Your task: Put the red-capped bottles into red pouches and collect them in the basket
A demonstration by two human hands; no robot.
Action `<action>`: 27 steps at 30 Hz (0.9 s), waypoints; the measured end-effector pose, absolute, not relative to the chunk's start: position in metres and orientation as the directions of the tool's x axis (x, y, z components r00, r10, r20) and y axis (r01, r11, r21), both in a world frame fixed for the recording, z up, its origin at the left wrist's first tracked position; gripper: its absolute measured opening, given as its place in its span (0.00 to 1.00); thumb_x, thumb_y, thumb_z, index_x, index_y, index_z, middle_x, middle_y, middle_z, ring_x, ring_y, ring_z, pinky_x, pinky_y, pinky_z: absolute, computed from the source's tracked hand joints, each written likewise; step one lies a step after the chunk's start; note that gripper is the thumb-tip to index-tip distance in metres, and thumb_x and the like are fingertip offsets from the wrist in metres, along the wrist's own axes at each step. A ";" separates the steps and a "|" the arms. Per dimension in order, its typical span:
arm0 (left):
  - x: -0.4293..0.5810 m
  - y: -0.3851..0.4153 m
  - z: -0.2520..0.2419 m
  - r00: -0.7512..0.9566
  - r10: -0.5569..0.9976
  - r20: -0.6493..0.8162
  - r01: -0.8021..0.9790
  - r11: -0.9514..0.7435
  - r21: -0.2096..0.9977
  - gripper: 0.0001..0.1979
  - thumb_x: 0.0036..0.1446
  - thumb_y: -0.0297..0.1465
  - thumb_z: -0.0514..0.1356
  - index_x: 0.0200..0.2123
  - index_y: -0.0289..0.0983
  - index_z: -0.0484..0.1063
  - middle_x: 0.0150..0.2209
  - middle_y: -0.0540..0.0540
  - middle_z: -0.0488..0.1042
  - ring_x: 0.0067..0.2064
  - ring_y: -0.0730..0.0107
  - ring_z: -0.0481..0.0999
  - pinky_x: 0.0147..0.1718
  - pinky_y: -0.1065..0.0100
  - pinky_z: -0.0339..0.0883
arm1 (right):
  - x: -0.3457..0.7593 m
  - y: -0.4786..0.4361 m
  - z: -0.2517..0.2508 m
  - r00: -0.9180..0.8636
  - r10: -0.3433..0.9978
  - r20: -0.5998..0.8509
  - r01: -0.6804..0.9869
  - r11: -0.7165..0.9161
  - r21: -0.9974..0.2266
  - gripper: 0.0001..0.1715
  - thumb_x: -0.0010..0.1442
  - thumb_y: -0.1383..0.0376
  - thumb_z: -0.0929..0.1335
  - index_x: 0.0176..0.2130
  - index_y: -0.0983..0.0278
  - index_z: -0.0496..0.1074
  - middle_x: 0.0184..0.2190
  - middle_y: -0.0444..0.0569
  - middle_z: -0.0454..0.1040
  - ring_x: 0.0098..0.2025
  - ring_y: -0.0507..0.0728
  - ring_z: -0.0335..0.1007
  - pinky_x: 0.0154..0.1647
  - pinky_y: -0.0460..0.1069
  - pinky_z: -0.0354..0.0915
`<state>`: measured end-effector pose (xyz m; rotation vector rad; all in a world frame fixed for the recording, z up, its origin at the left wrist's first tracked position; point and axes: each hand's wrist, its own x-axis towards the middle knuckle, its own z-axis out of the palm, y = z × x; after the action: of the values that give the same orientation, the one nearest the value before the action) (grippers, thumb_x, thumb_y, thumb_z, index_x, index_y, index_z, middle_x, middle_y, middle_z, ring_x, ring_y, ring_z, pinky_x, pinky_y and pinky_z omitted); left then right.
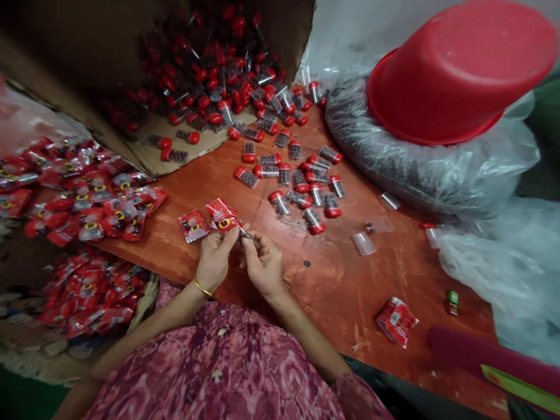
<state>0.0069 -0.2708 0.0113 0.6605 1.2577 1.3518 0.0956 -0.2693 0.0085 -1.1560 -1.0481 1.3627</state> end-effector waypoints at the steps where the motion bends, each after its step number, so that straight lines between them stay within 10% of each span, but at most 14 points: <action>1: 0.006 -0.272 0.011 -0.221 0.936 -0.273 -0.310 0.198 0.930 0.18 0.48 0.44 0.61 0.26 0.34 0.74 0.22 0.49 0.73 0.23 0.75 0.69 0.25 0.72 0.63 | 0.096 -0.269 0.009 -0.022 0.994 -0.105 -0.163 -0.108 -0.981 0.14 0.52 0.56 0.68 0.33 0.63 0.67 0.16 0.36 0.66 0.12 0.44 0.57 0.12 0.41 0.56; 15: 0.011 -0.277 0.008 -0.076 0.951 -0.299 -0.357 0.254 0.899 0.20 0.49 0.46 0.59 0.22 0.33 0.72 0.15 0.52 0.65 0.16 0.80 0.60 0.14 0.74 0.54 | 0.100 -0.272 0.009 -0.012 0.989 -0.149 -0.224 -0.148 -0.963 0.17 0.49 0.54 0.70 0.32 0.63 0.68 0.15 0.36 0.67 0.11 0.45 0.59 0.12 0.41 0.57; 27: 0.005 -0.283 0.013 -0.006 0.915 -0.402 -0.581 0.324 0.746 0.20 0.41 0.46 0.65 0.21 0.33 0.73 0.20 0.50 0.70 0.25 0.74 0.68 0.28 0.71 0.62 | 0.100 -0.254 0.008 -0.059 0.988 -0.143 -0.200 -0.152 -0.968 0.23 0.37 0.57 0.76 0.19 0.63 0.60 0.12 0.34 0.60 0.14 0.44 0.54 0.16 0.41 0.56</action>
<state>0.0051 -0.2834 0.0126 0.4196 1.0044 1.2358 0.1000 -0.2544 0.0084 -1.1392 -1.0122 1.4407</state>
